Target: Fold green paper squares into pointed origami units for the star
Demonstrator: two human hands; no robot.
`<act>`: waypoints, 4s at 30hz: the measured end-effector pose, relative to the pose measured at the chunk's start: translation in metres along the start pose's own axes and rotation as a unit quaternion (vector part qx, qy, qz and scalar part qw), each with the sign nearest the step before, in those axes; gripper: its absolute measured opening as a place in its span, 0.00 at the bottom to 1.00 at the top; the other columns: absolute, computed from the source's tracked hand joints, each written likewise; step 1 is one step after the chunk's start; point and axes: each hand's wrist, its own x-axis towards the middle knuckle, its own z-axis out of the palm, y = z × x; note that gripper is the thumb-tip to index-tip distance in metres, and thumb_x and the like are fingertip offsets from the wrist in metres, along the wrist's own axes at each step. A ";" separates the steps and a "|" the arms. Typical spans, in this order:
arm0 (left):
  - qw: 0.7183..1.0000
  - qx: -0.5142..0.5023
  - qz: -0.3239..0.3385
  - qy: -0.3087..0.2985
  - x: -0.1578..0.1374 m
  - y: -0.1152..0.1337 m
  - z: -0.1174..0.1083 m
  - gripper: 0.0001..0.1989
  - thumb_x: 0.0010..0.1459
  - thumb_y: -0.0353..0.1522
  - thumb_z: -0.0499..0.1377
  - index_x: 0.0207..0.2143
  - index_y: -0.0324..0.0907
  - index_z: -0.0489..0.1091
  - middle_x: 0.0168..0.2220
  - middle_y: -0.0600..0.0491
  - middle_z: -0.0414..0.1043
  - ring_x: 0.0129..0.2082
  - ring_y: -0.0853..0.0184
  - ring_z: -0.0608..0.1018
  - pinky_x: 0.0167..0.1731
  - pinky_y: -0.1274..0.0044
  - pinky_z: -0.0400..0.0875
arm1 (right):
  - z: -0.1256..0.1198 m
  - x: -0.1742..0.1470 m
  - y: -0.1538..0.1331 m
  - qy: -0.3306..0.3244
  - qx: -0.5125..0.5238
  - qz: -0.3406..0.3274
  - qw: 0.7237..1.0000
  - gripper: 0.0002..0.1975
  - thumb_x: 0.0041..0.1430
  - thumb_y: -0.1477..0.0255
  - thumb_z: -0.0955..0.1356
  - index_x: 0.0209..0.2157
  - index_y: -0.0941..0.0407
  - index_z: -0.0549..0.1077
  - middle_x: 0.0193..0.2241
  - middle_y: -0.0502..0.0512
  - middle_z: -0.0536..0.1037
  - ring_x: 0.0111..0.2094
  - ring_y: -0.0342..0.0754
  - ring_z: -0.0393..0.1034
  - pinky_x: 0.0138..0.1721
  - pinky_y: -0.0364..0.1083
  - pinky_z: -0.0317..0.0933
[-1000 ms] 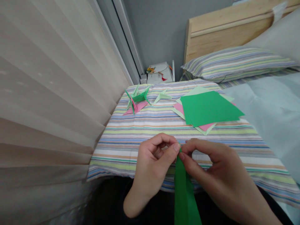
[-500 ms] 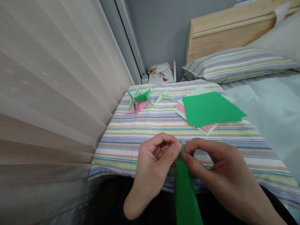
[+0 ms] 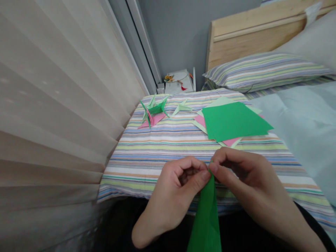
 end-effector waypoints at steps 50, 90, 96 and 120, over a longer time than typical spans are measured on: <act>0.998 -0.046 -0.017 0.038 0.010 -0.008 0.000 0.17 0.49 0.41 0.76 0.24 0.39 0.74 0.21 0.58 0.64 0.22 0.75 0.61 0.24 0.78 0.49 | 0.000 0.013 0.015 -0.003 0.025 -0.032 0.999 0.09 0.58 0.73 0.73 0.25 0.55 0.74 0.23 0.49 0.73 0.27 0.44 0.67 0.29 0.42 0.61; 0.994 -0.105 -0.012 0.038 0.011 -0.017 -0.010 0.18 0.52 0.39 0.74 0.23 0.39 0.70 0.24 0.56 0.68 0.25 0.71 0.70 0.28 0.77 0.62 | -0.006 0.019 0.011 -0.085 0.196 0.095 0.972 0.16 0.50 0.61 0.81 0.25 0.57 0.78 0.21 0.47 0.73 0.23 0.41 0.67 0.25 0.40 0.66; 0.992 -0.119 -0.024 0.036 0.008 -0.016 -0.009 0.18 0.49 0.37 0.75 0.23 0.39 0.70 0.23 0.57 0.67 0.24 0.72 0.69 0.26 0.78 0.61 | -0.005 0.018 0.010 -0.100 0.213 0.104 0.966 0.15 0.50 0.63 0.82 0.25 0.57 0.78 0.20 0.47 0.72 0.23 0.41 0.66 0.24 0.40 0.66; 0.977 -0.209 0.033 0.035 0.016 -0.015 -0.002 0.12 0.59 0.39 0.69 0.29 0.39 0.83 0.22 0.53 0.73 0.24 0.71 0.72 0.31 0.77 0.69 | 0.001 0.015 0.017 -0.087 0.121 0.083 0.985 0.09 0.57 0.69 0.73 0.25 0.55 0.76 0.23 0.49 0.74 0.26 0.43 0.66 0.28 0.42 0.60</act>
